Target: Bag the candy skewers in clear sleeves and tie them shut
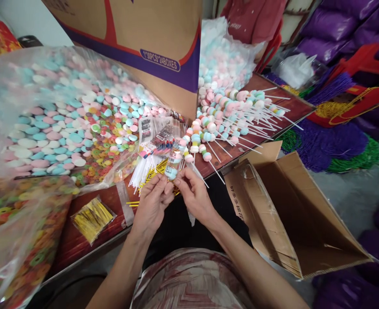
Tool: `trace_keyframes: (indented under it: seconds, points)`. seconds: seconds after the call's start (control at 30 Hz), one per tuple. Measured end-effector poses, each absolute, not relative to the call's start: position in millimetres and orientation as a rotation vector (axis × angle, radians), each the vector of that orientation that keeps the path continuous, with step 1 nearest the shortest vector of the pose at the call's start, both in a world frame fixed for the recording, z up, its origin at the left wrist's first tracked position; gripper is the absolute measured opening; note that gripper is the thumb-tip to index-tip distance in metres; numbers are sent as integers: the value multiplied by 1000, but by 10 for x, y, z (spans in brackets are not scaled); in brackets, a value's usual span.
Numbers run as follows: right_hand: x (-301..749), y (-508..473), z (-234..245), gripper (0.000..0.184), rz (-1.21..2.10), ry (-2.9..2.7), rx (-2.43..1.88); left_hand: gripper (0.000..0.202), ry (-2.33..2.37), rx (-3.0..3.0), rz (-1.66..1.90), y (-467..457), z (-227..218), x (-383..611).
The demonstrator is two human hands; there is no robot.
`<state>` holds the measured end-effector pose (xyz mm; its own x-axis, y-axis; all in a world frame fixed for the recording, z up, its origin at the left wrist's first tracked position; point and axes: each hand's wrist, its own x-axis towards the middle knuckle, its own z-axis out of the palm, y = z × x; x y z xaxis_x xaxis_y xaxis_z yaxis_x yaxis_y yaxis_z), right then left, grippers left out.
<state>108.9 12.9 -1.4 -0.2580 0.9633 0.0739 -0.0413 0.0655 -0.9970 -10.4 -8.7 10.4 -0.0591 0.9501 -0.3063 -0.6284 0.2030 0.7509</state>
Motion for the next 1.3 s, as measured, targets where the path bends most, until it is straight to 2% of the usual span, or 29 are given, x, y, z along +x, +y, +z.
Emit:
trace_keyframes:
  seconds: [0.2,0.3,0.43,0.57,0.63,0.7,0.8,0.9,1.03,1.17,1.3]
  points:
    - [1290,214,77,14,1255,-1703,-830,35,665,219,976,-78,254,-175]
    - [1286,201,76,6,1124,-1805,-901,26,838,406,1107,-88,226,-95]
    - [1227,170,85,7,1022,-1768,-1003,20,1153,781,1360,-131,104,3]
    - [1240,161,149,4,1298,-1634,-1088,20,1203,907,1326,-151,39,-26]
    - [1264,151,157,7,1503,-1511,-1097,20,1135,767,1283,-125,53,-62]
    - [1286,131,135,14,1541,-1456,-1081,20,1013,543,1221,-81,81,-94]
    - [1321,99,68,14,1141,-1594,-1064,24,851,265,1145,-18,113,-120]
    - [1371,98,15,23,669,-1816,-986,26,800,158,1126,6,128,-112]
    - [1437,150,-4,24,327,-1997,-913,27,802,134,1117,-13,168,-71]
    - [1415,180,-8,21,230,-2040,-936,28,786,143,1124,-51,205,1]
    - [1321,133,-16,15,358,-1889,-1008,26,768,148,1146,-47,156,94]
